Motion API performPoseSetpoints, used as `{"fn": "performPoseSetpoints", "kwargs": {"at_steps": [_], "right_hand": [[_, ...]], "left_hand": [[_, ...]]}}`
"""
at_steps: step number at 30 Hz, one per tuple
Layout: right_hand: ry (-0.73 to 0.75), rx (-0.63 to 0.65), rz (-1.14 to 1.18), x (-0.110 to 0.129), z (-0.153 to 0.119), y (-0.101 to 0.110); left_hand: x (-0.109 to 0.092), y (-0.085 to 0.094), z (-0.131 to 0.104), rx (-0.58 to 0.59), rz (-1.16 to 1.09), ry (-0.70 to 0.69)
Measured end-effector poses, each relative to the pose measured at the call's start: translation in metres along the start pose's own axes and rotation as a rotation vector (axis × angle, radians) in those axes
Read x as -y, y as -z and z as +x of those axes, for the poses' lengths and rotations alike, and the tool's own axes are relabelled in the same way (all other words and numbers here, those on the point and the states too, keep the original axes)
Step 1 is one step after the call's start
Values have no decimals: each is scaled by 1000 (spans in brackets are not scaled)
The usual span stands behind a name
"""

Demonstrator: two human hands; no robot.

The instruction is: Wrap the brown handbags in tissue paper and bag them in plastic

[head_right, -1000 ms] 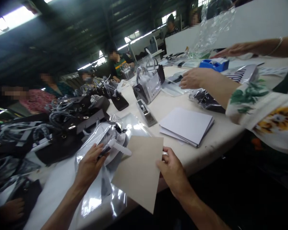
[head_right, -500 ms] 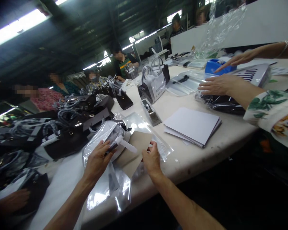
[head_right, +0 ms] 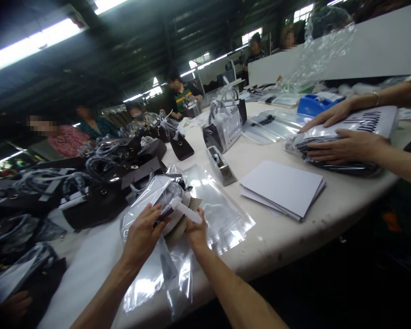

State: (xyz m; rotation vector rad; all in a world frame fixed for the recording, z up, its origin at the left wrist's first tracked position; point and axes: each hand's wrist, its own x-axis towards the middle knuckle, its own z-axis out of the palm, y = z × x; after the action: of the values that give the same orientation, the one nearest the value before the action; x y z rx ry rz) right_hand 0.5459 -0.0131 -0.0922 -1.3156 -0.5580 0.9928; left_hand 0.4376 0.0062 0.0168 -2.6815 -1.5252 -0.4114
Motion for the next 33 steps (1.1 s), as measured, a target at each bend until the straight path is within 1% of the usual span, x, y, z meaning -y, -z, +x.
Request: {"fn": "performPoseSetpoints", "kwargs": {"at_steps": [2,5,6,7,8,9,11,12,14,16,18,19,21,23,24,25,26,27,29,31,33], "right_hand": [[10,-19,-46,7,-3,23],[24,-142,-144,15,-11,64],[-8,-157,-169,17,-13,74],[-74,-136,-177,17,-16,80],[-163,-79,-170,16,-17,82],[-257,1,-152,15,-18,80],[-398,161,-117,11,-18,67],[-433,218,-114,9,-17,58],[-429,284,-126,7,-13,42],[-351,306,-140,8,-8,29],[-208,303,-153,12,-2,21],[-130,303,-155,16,0,18],[4,308,-148,23,4,10],[90,319,-137,31,7,0],[119,327,-135,35,8,-5],[141,336,-140,40,10,-10],[159,349,-150,47,12,-16],[175,365,-165,55,14,-21],[206,399,-198,77,21,-32],[234,425,-223,108,28,-44],[255,454,-240,147,33,-55]], "left_hand": [[1,2,0,-4,-18,9],[4,5,0,-15,-61,14],[6,6,1,-23,-75,11],[7,8,2,-33,-89,4],[9,9,3,-48,-104,-7],[10,11,5,-65,-122,-23],[13,15,8,-91,-175,-61],[14,17,9,-96,-206,-73],[18,21,12,-95,-258,-78],[24,27,15,-88,-280,-71],[35,34,17,-55,-303,-78],[41,39,17,-21,-335,-78],[54,49,18,93,-437,-79],[65,61,19,208,-560,-69],[70,67,21,234,-614,-48],[74,73,23,232,-657,-16],[78,79,26,200,-688,29],[81,85,32,143,-709,80],[87,99,46,3,-724,167],[93,117,63,-126,-729,228],[95,138,79,-223,-736,277]]}}
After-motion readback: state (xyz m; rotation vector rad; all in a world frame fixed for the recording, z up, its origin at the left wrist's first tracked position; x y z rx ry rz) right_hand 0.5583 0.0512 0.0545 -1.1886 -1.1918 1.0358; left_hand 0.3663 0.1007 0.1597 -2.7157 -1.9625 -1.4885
